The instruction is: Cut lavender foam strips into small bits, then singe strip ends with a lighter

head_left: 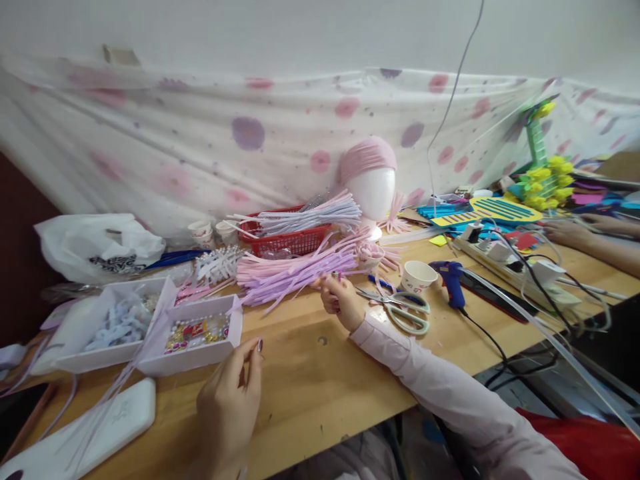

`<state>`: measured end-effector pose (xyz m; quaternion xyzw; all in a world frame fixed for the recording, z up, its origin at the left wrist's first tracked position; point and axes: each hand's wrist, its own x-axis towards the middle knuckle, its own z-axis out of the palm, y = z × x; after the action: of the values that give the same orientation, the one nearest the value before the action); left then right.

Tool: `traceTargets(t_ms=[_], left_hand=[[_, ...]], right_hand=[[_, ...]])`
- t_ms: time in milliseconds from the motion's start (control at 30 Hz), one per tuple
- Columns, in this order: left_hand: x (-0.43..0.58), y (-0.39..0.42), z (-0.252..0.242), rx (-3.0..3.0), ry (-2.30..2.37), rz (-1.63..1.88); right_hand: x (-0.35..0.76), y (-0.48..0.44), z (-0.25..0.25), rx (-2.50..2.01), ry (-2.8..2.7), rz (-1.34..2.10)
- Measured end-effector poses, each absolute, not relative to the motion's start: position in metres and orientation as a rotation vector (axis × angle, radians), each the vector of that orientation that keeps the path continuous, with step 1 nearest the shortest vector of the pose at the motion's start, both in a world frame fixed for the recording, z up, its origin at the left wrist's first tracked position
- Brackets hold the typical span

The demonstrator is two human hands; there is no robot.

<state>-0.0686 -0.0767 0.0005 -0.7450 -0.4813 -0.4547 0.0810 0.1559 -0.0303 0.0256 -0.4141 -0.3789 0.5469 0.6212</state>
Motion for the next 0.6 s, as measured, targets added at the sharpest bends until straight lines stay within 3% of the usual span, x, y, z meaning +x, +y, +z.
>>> traceTargets(t_ms=[600], left_hand=[[-0.052,-0.076,0.008,-2.548,-1.567,-1.337]], right_hand=[[0.122,-0.049,0.024,-1.031,-1.007,1.213]])
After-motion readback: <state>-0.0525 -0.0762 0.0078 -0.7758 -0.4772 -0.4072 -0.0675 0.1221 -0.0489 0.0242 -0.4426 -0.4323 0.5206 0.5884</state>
